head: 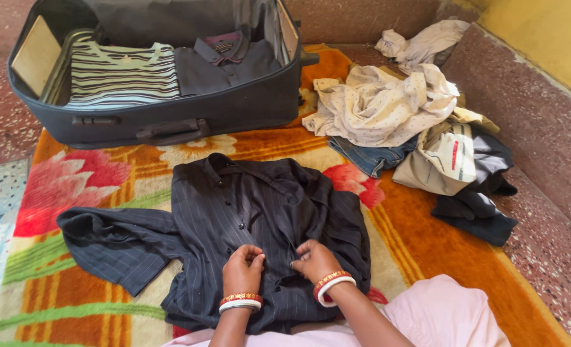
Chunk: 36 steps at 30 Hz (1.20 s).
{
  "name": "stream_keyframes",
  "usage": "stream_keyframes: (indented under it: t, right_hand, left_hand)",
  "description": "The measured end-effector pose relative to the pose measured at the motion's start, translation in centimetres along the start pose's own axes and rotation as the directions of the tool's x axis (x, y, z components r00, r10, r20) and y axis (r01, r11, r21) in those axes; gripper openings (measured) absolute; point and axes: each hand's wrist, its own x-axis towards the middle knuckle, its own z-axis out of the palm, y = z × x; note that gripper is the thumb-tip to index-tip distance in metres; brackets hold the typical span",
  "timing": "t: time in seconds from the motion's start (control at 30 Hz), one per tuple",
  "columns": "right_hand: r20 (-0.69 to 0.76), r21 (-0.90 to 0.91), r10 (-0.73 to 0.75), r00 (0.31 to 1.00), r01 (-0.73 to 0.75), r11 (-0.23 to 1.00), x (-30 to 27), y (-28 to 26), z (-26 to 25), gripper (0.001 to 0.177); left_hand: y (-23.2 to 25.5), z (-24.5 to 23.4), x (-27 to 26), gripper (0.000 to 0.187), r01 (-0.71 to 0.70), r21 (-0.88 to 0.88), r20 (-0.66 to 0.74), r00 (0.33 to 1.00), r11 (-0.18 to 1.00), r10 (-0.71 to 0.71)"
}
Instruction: The person folds a striped t-shirt and places it into an open suitcase. Then the person buttons and folds a dark striped shirt on the floor.
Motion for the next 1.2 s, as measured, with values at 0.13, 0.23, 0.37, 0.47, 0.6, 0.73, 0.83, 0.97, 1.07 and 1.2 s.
stream_keyframes:
  t: [0.13,0.23,0.37,0.47,0.6,0.73,0.83,0.97,1.07,1.2]
  right_hand:
    - [0.072,0.054,0.033,0.997,-0.037,0.998,-0.6,0.8,-0.9,0.028]
    - [0.065,0.123,-0.018,0.998,0.010,0.992,-0.4,0.9,-1.0,0.024]
    - [0.039,0.269,-0.087,0.995,0.074,0.960,0.8,1.5,-0.4,0.018]
    - [0.041,0.414,-0.087,0.995,0.062,0.908,1.8,2.3,0.2,0.015]
    - [0.079,0.508,-0.068,0.995,0.018,0.861,2.7,2.8,0.6,0.012]
    - [0.133,0.544,-0.085,0.987,-0.001,0.839,2.6,2.0,0.6,0.012]
    - [0.249,0.674,-0.115,0.962,-0.087,0.733,2.2,1.3,0.0,0.011]
    - [0.317,0.732,-0.111,0.942,-0.168,0.661,2.1,0.6,-0.6,0.010]
    - [0.297,0.674,-0.111,0.948,-0.125,0.728,2.4,0.5,-0.2,0.009]
    - [0.208,0.552,-0.261,0.943,0.107,0.827,2.5,0.6,0.8,0.014]
  left_hand:
    - [0.2,0.4,-0.3,0.010,0.100,-0.105,0.054,0.994,0.990,-0.094]
    - [0.5,0.4,-0.6,0.009,0.137,-0.076,0.089,0.988,0.988,-0.130]
    - [0.4,0.5,-0.6,0.010,0.157,-0.116,0.114,0.983,0.981,-0.144]
    - [-0.2,0.8,-0.1,0.011,0.148,-0.228,0.110,0.986,0.962,-0.125]
    - [-0.8,1.1,0.4,0.012,0.164,-0.290,0.117,0.984,0.943,-0.136]
    - [-0.6,1.2,0.5,0.013,0.157,-0.342,0.124,0.985,0.926,-0.121]
    - [-0.1,1.1,0.6,0.014,0.151,-0.358,0.120,0.986,0.921,-0.115]
    - [0.9,1.0,0.7,0.014,0.135,-0.405,0.127,0.988,0.904,-0.090]
    - [1.4,1.2,1.1,0.014,0.108,-0.409,0.136,0.989,0.906,-0.056]
    - [1.7,1.5,1.6,0.014,0.138,-0.323,0.158,0.983,0.936,-0.090]
